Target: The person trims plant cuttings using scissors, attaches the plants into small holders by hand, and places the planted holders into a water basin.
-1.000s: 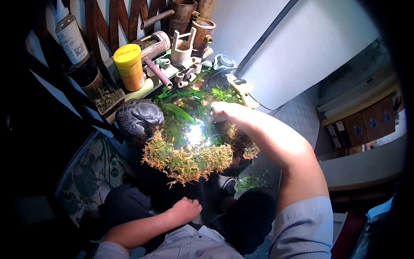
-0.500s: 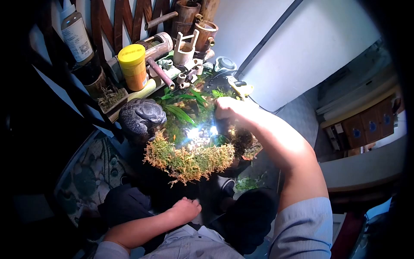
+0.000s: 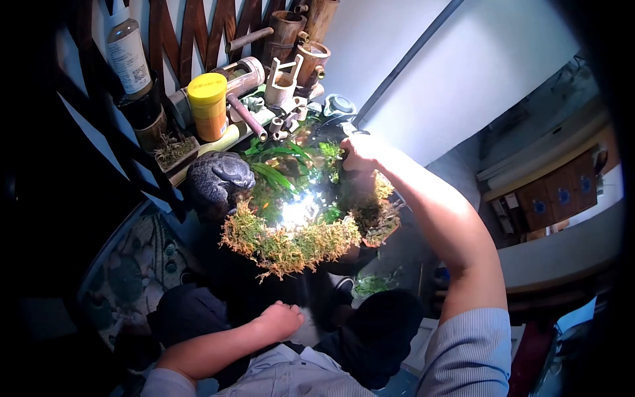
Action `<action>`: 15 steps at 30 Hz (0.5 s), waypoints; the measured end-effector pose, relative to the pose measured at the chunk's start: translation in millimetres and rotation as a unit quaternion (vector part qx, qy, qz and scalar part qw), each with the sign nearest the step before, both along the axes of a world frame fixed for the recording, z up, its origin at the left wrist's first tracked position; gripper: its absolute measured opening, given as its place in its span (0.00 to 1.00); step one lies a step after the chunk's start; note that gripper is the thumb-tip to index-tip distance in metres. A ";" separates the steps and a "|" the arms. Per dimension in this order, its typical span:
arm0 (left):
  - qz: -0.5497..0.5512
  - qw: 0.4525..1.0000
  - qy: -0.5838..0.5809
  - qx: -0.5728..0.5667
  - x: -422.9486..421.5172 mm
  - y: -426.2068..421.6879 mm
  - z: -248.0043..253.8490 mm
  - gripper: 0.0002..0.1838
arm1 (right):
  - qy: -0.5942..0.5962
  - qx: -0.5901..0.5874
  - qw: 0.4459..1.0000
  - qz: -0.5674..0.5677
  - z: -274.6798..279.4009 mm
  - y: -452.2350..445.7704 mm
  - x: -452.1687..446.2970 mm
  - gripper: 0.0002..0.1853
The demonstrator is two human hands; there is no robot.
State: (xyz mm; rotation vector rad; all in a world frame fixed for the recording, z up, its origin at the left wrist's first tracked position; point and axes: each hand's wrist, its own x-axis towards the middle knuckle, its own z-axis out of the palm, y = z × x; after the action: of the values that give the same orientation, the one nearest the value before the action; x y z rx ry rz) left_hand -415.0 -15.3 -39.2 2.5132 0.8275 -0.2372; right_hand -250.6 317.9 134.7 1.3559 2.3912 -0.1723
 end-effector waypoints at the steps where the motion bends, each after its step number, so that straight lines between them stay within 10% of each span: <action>1: 0.000 1.000 -0.001 0.001 -0.2 -0.3 -0.4 0.09 | 0.013 0.005 0.999 -0.035 4.4 -1.7 -1.4 0.19; 15: 0.014 0.999 -0.013 0.027 -3.7 0.0 3.9 0.09 | 0.372 -0.031 0.916 -0.151 50.5 -17.5 10.7 0.11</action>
State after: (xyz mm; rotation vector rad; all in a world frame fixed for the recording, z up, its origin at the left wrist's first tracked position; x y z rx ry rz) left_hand -418.8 -15.2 -35.3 2.5482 0.8687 -0.1749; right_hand -239.8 300.3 185.2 1.8664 2.6740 -1.0028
